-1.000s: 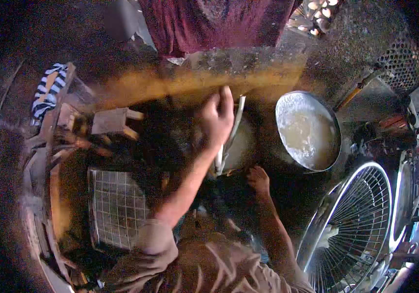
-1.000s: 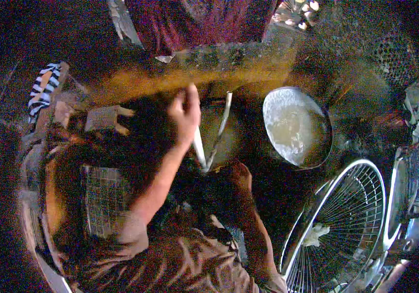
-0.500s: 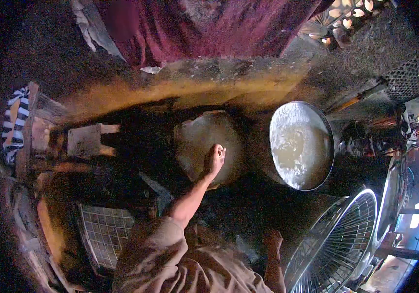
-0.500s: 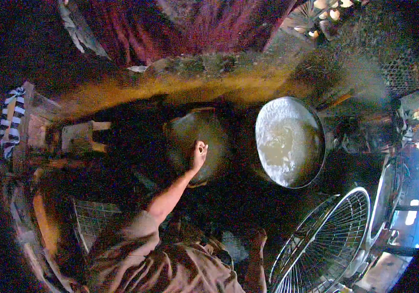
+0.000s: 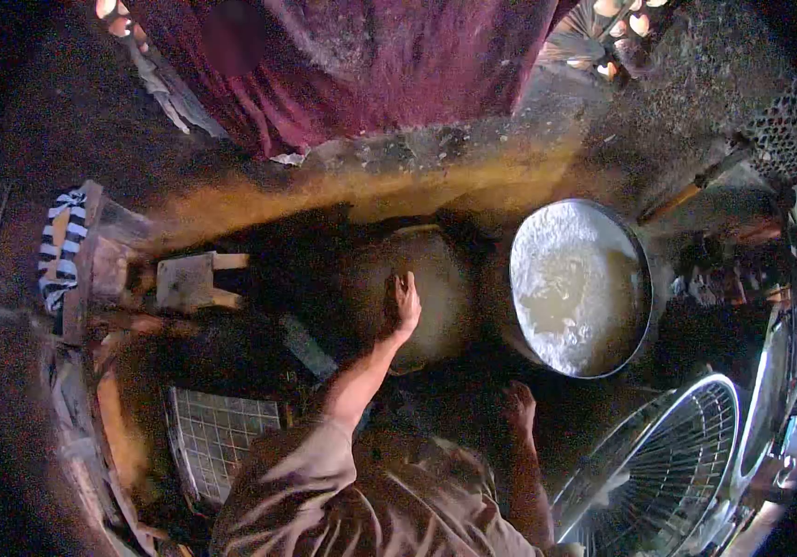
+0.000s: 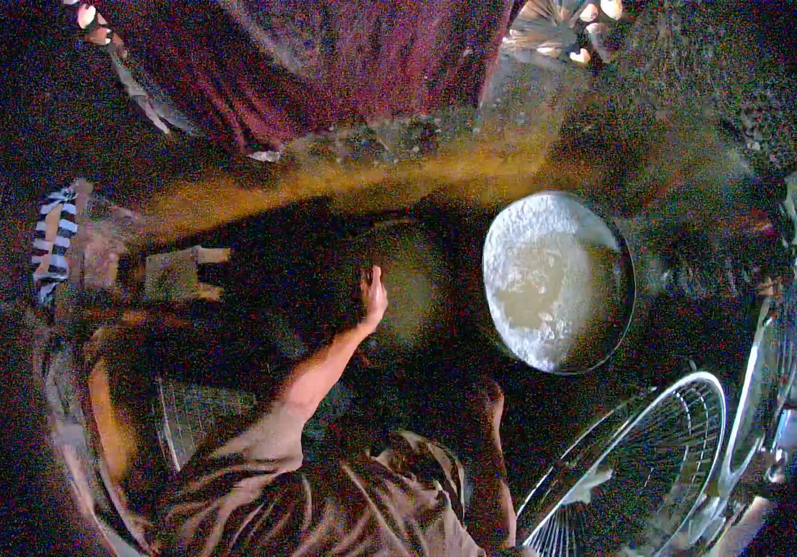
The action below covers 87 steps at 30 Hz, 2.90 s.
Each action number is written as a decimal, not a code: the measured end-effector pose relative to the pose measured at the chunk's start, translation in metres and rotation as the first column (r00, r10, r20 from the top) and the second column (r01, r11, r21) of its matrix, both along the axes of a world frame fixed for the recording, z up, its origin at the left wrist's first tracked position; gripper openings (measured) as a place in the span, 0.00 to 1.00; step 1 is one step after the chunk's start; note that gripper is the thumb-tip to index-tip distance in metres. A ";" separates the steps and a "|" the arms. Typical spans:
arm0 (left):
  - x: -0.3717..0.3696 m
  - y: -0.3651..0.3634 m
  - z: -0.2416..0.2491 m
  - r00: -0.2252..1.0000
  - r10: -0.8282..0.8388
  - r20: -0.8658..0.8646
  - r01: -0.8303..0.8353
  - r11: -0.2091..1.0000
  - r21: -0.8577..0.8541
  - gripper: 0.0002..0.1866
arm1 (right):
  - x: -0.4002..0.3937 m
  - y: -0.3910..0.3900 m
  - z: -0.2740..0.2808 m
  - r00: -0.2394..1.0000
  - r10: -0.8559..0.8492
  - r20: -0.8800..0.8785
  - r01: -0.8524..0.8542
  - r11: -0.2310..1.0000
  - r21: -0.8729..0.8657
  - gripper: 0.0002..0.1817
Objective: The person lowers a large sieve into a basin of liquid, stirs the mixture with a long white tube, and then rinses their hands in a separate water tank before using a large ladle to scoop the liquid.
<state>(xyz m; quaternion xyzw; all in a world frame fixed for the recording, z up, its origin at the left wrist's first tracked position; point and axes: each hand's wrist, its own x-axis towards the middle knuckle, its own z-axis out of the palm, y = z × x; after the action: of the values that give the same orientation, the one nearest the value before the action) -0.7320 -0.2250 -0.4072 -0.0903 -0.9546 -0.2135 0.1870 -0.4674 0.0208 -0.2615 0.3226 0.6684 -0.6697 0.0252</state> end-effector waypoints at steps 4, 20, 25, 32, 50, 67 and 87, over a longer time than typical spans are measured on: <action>0.043 0.007 0.087 0.986 0.010 0.164 -0.033 0.990 0.138 0.38 | -0.039 0.023 -0.045 0.983 0.074 -0.170 -0.078 0.997 -0.018 0.14; 0.100 -0.022 0.294 0.896 -0.058 0.441 0.118 0.987 -0.110 0.04 | -0.112 0.027 -0.077 0.926 0.178 -0.334 -0.165 0.984 0.067 0.13; 0.193 -0.071 0.458 0.963 -0.082 0.256 0.116 0.986 -0.121 0.04 | -0.152 0.005 -0.116 0.930 0.341 -0.140 -0.289 0.910 0.299 0.28; 0.352 -0.163 0.635 0.990 -0.027 0.137 0.010 0.993 0.118 0.05 | -0.199 -0.054 -0.017 0.791 0.328 -0.516 -0.032 0.865 0.501 0.37; 0.346 -0.328 0.490 0.972 -0.115 0.204 0.094 0.989 0.110 0.09 | 0.272 -0.065 0.072 0.751 -0.554 -0.359 0.583 0.812 -0.035 0.10; 0.662 0.126 0.352 0.289 -0.920 0.265 0.913 0.348 0.212 0.09 | 0.957 -0.062 0.065 0.020 -0.877 -0.481 0.847 -0.241 0.474 0.09; 1.060 0.369 0.464 -0.124 -0.928 0.352 0.824 0.101 0.557 0.10 | 1.421 -0.008 0.180 0.062 -0.685 -0.726 0.428 -0.639 0.639 0.17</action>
<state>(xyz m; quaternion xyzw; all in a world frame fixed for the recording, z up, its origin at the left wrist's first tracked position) 0.3279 0.1440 0.0568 -0.6077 -0.6158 -0.3679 -0.3408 0.9534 0.0130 -0.0813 0.6715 0.4567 0.1439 -0.5656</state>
